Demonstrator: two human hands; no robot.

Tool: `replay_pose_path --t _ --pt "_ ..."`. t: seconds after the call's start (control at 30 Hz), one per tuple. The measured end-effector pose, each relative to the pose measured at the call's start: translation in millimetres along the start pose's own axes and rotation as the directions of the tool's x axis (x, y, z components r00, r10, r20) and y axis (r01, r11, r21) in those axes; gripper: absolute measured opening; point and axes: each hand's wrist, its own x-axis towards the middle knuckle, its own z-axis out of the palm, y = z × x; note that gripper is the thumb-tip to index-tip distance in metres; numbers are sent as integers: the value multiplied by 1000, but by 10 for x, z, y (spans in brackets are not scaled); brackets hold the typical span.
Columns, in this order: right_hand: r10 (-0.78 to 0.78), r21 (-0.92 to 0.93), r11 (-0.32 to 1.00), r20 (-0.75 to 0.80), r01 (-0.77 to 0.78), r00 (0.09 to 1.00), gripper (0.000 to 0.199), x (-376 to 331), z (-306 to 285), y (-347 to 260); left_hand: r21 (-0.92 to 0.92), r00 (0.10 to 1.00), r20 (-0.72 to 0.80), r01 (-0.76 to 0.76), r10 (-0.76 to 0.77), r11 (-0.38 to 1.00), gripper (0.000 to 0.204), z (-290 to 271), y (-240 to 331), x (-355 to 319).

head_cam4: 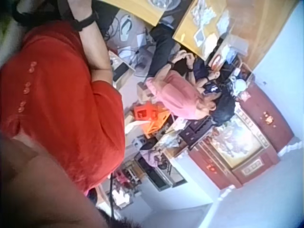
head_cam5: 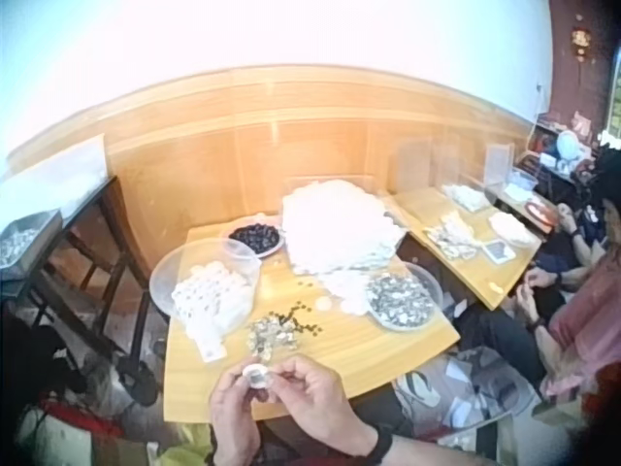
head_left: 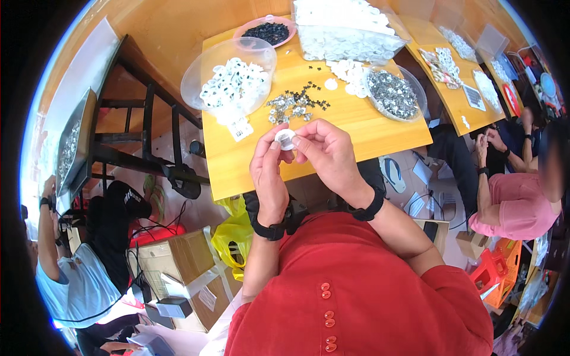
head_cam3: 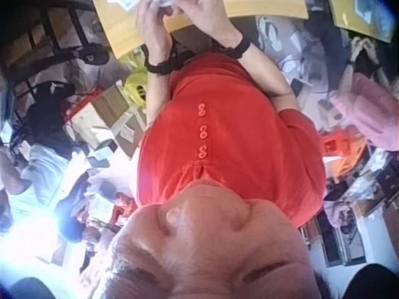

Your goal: Manually assembling small white plastic components by inserting metal pieces and other plastic parts.

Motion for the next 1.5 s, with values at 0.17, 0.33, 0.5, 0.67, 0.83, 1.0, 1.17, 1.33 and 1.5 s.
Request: replay_pose_path --t 0.17,0.33,0.5,0.67,0.83,1.0,1.17,1.33,1.5 --pt "77 -33 996 -7 -77 997 8 25 16 -51 -26 1000 -4 25 -25 999 30 -49 -48 18" --pt "66 -65 996 -16 -66 998 8 116 20 19 -76 996 -49 69 -73 995 26 -1 -67 71" --pt "-75 -165 984 -36 68 997 7 164 56 177 -308 977 -70 172 -203 936 16 -23 -119 163" --pt "-110 -209 973 -33 101 993 6 189 62 271 -335 979 -18 184 -202 924 16 -130 -192 206" --pt "-248 -432 874 -3 222 969 7 198 72 303 -285 976 -43 192 -212 939 16 -157 -211 220" --pt "19 -82 996 -68 -25 998 7 247 72 404 -302 966 -79 214 -248 929 15 -202 -227 242" --pt "71 -33 997 -53 -73 996 7 272 73 390 -280 976 -74 177 -205 943 13 -233 -276 263" --pt "-8 -147 989 -44 1 999 6 301 62 459 -284 961 -170 164 -218 945 11 -106 -268 284" --pt "14 -105 994 -73 -22 997 6 343 20 383 -110 967 -211 119 -140 987 13 -54 -273 309"
